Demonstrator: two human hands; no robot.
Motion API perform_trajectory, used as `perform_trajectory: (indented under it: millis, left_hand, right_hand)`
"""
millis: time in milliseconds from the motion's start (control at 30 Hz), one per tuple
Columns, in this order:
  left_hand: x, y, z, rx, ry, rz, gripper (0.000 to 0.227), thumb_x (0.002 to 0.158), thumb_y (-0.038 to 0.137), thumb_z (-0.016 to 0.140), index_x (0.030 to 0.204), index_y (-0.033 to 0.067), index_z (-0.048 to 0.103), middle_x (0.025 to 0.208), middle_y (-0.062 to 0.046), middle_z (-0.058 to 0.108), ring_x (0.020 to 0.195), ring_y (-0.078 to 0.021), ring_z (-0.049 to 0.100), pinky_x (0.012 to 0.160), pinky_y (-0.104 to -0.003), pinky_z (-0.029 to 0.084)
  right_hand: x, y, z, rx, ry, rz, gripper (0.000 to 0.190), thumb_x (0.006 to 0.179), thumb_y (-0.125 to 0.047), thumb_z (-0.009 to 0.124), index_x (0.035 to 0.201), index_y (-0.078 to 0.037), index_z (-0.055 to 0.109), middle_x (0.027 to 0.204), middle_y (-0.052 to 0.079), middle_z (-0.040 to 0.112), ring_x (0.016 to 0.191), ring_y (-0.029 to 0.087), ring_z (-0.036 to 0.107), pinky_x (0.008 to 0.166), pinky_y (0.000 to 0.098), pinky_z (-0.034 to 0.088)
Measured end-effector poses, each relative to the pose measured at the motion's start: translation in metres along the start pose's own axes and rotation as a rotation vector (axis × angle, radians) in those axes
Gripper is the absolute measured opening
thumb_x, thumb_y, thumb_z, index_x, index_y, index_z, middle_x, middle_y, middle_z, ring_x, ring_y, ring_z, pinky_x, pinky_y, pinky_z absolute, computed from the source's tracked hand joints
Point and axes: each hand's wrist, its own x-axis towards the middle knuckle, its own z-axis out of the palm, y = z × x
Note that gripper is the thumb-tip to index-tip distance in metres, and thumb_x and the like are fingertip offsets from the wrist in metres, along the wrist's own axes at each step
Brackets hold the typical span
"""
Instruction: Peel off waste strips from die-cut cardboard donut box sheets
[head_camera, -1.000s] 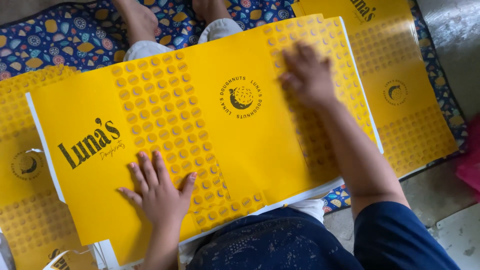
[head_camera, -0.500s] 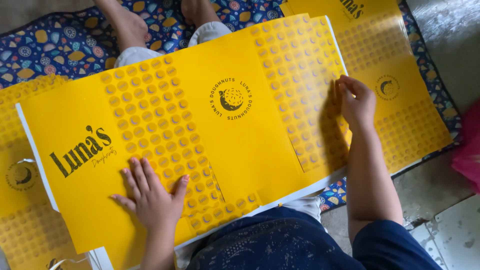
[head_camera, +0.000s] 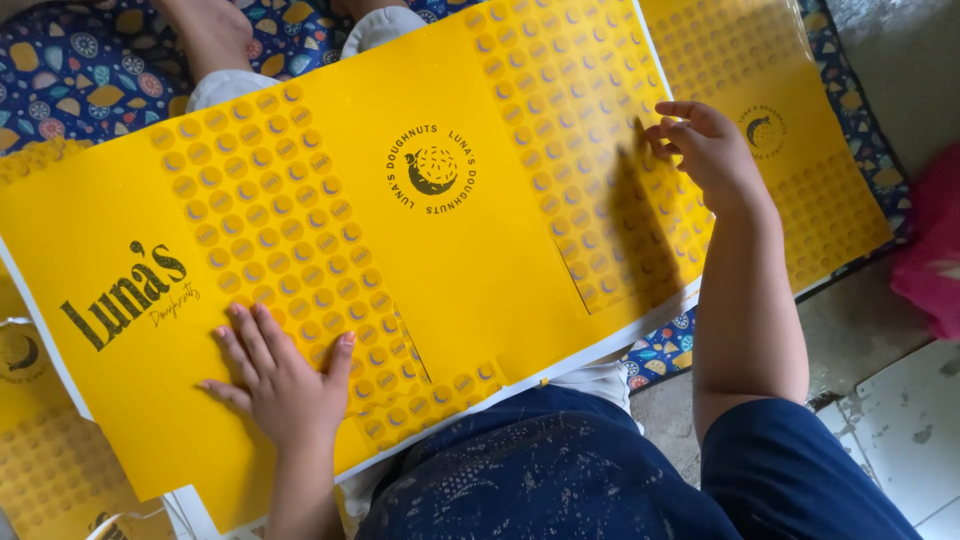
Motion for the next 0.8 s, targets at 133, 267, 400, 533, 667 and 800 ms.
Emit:
perform_trajectory:
  millis: [133,267,400,533,667,800]
  left_hand:
    - [-0.001,0.0,0.001,0.005,0.008,0.0,0.112,0.091,0.079,0.04,0.162,-0.0076,0.038,0.171,-0.024,0.031,0.157,-0.045,0.02,0.111,-0.079,-0.003]
    - [0.0,0.0,0.0,0.003,0.011,-0.004,0.112,0.09,0.08,0.04,0.161,-0.0071,0.039,0.17,-0.024,0.031,0.157,-0.0441,0.02,0.111,-0.079,-0.002]
    - [-0.001,-0.002,0.003,-0.01,0.026,0.001,0.113,0.091,0.079,0.041,0.162,-0.0083,0.037,0.171,-0.024,0.031,0.157,-0.0469,0.023,0.111,-0.078,-0.005]
    - [-0.002,-0.002,0.0,-0.011,0.075,0.042,0.112,0.095,0.079,0.04,0.161,-0.012,0.038,0.168,-0.031,0.035,0.156,-0.049,0.026,0.11,-0.078,-0.004]
    - [0.003,-0.005,-0.014,-0.127,0.043,-0.049,0.112,0.089,0.078,0.045,0.162,-0.0044,0.026,0.167,-0.032,0.029,0.155,-0.0491,0.024,0.106,-0.083,-0.002]
    - [0.011,-0.042,-0.026,-0.204,0.1,-0.225,0.106,0.091,0.064,0.059,0.163,-0.0008,0.016,0.17,-0.029,0.019,0.157,-0.0498,0.017,0.099,-0.09,-0.001]
  right_hand:
    - [0.016,0.011,-0.003,0.003,0.009,-0.003,0.034,0.099,-0.023,0.051,0.131,-0.019,0.062,0.099,-0.003,0.07,0.081,0.003,0.056,0.075,0.025,0.038]
    - [0.024,0.026,-0.012,0.139,-0.157,-0.049,0.017,0.104,-0.023,0.063,0.117,-0.012,0.066,0.081,-0.005,0.059,0.066,0.005,0.054,0.062,0.0208,0.043]
    - [-0.015,-0.003,-0.009,0.195,-0.333,-0.137,0.04,0.094,0.001,0.061,0.133,-0.002,0.057,0.126,0.013,0.07,0.11,0.022,0.07,0.094,0.0362,0.059]
    - [0.014,0.052,-0.02,0.326,-0.365,-0.447,0.032,0.095,0.001,0.066,0.126,-0.005,0.059,0.123,0.008,0.068,0.111,0.018,0.067,0.093,0.0317,0.058]
    - [0.021,0.075,-0.02,0.42,-0.26,-0.397,0.027,0.094,0.004,0.068,0.116,-0.011,0.064,0.105,0.003,0.072,0.079,0.006,0.065,0.061,0.0192,0.054]
    - [0.026,0.092,-0.022,0.524,-0.263,-0.368,0.019,0.091,0.002,0.07,0.101,-0.012,0.064,0.087,0.001,0.068,0.056,0.003,0.056,0.041,0.0158,0.04]
